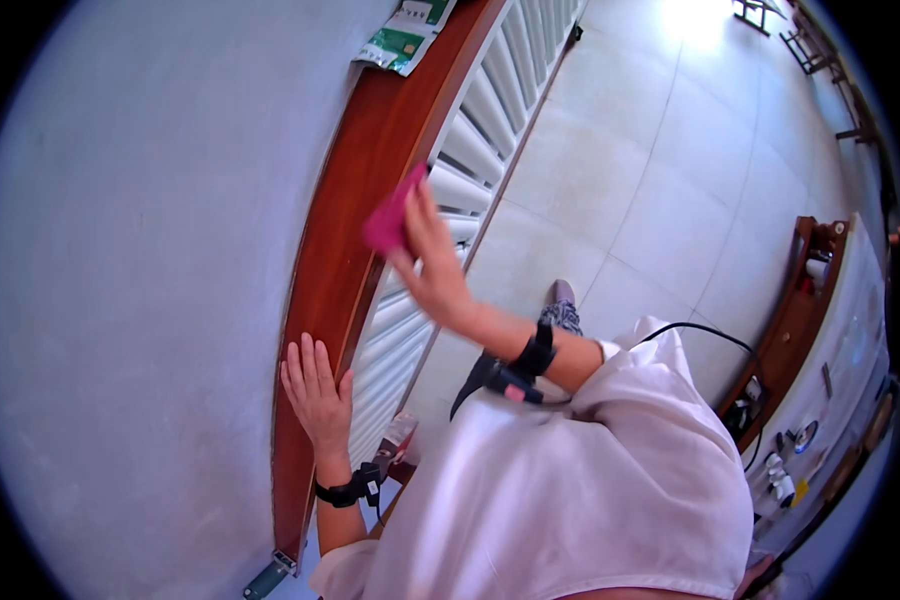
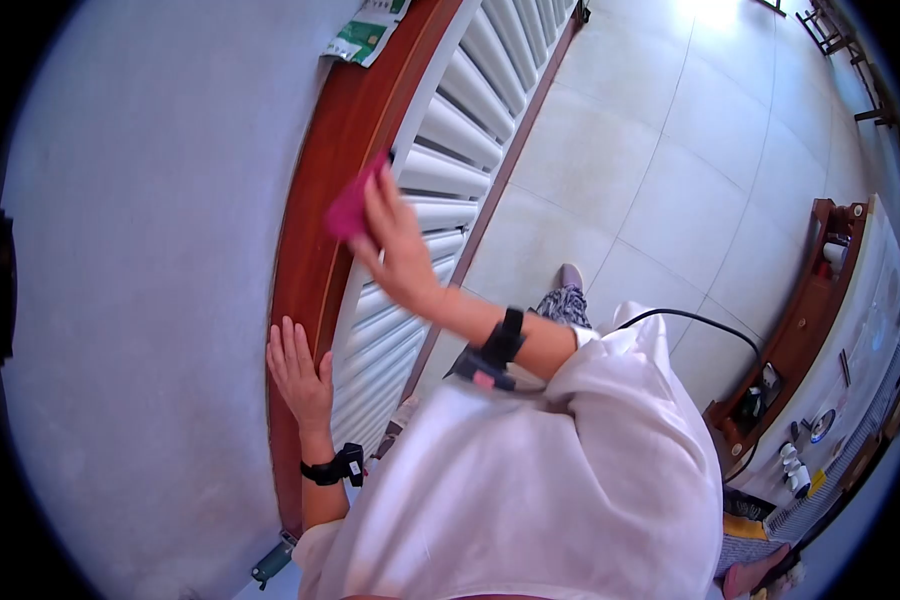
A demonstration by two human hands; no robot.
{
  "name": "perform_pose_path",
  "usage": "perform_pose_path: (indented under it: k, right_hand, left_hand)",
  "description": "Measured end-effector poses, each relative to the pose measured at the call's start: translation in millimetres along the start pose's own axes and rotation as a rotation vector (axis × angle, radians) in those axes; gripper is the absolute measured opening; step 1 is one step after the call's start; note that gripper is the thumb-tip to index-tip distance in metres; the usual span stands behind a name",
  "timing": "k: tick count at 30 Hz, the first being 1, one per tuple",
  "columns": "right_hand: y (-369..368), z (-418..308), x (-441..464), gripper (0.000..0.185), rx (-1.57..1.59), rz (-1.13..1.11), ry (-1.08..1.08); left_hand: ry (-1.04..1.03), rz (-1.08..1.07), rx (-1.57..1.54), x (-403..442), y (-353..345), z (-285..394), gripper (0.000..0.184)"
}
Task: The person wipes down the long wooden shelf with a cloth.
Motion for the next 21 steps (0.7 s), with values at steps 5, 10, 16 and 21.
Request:
perform_pose_path:
  k: [5, 10, 16, 21]
  right_hand:
    - [51.0, 28.1, 76.7, 0.056, -0.076, 0.286, 0.0]
    - [-20.1, -8.9, -7.9, 0.064, -0.049, 0.172, -0.021]
    - [-47.9, -29.9, -64.2, 0.067, 0.072, -0.032, -0.022]
    - [-2.8, -1.2, 12.2, 0.055, 0.242, 0.152, -0.12]
  left_hand:
    - [0.007, 0.001, -0.005, 1.2, 4.2, 2.9, 0.056]
    - [-0.006, 0.045, -0.012, 4.6, 9.7, 6.3, 0.056]
    - [0.0, 0.066, -0.032, 4.3, 14.7, 6.7, 0.058]
    - [0.006, 0.163, -0.097, -2.7, 13.1, 0.6, 0.055]
Point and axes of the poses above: each hand's wrist, its own x-axis towards the middle knuckle, its own y-axis out of the back of the hand, z = x × y, the point moved 5 cm from there along x, towards the middle knuckle, and after that the axes turned 11 degrees about -z, right-handed, at the moved point
